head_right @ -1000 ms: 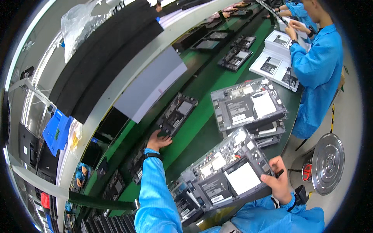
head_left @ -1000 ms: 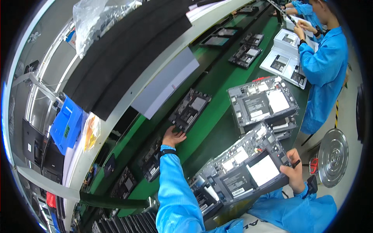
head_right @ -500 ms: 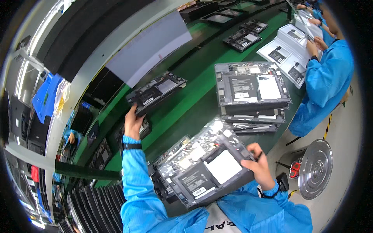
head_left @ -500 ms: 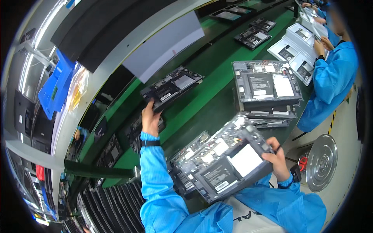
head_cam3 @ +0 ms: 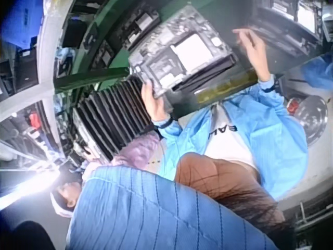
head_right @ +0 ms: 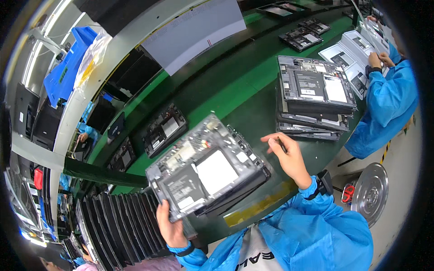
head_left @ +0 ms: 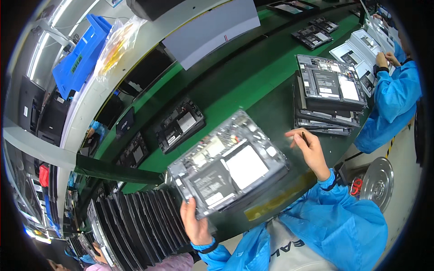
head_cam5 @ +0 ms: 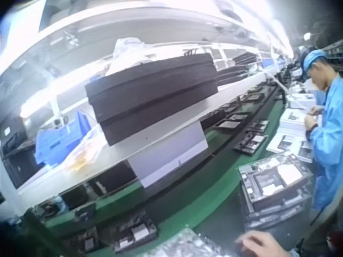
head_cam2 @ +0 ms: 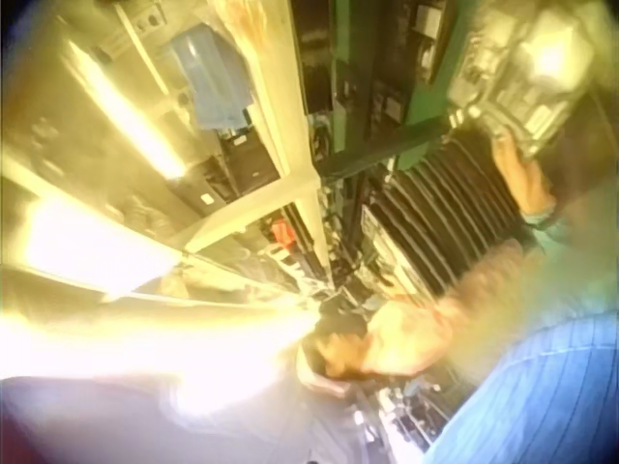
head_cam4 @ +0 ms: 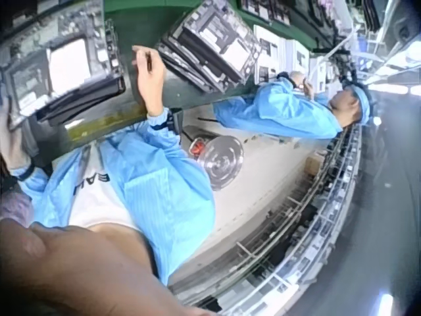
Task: The person installs internal components into a laptop chassis by hand, inserting battery packs, internal cables, and printed circuit boards, using a black alignment tool to position the parts.
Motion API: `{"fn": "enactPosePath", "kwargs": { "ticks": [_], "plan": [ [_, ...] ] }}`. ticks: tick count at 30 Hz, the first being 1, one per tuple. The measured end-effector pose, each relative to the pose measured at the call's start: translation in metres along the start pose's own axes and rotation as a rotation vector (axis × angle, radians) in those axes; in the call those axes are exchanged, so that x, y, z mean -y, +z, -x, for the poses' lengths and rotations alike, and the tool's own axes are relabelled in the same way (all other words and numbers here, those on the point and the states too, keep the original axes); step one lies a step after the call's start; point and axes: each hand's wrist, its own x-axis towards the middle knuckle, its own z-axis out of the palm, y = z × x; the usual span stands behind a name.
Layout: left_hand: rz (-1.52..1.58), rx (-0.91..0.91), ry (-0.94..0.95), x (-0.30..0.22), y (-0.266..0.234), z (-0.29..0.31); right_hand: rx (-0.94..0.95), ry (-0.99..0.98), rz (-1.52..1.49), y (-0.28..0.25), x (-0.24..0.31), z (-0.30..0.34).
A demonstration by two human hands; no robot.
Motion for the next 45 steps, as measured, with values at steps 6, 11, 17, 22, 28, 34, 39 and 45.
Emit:
{"fn": "enactPosePath", "kwargs": {
  "ticks": [6, 11, 17, 22, 28, 34, 39, 45],
  "plan": [
    [-0.405, -0.083, 0.259, 0.045, 0.001, 0.004, 0.135, 0.021, 0.040, 0.039, -0.010, 0.008],
    [-1.005, -0.039, 0.646, 0.066, 0.013, 0.001, 0.016, -0.251, 0.454, 0.037, -0.010, 0.001],
    [-0.391, -0.113, 0.402, 0.101, 0.006, 0.006, 0.039, 0.083, 0.093, 0.045, -0.011, 0.012],
    [-0.280, -0.153, 0.364, 0.099, 0.008, 0.005, 0.039, 0.101, 0.087, 0.033, 0.004, 0.045],
    [-0.406, -0.185, 0.391, 0.101, 0.009, 0.010, -0.006, -0.002, 0.129, 0.034, -0.020, 0.049],
    [-0.656, -0.177, 0.495, 0.102, 0.003, 0.031, 0.077, -0.054, 0.173, 0.014, -0.026, 0.032],
    [-1.121, 0.041, 0.883, 0.050, 0.029, 0.034, -0.125, -0.609, 0.338, 0.006, 0.048, -0.012],
    [-1.599, 0.613, 0.974, 0.053, 0.085, 0.004, 0.423, -0.132, 0.035, 0.047, 0.028, -0.022]
  ]
}}
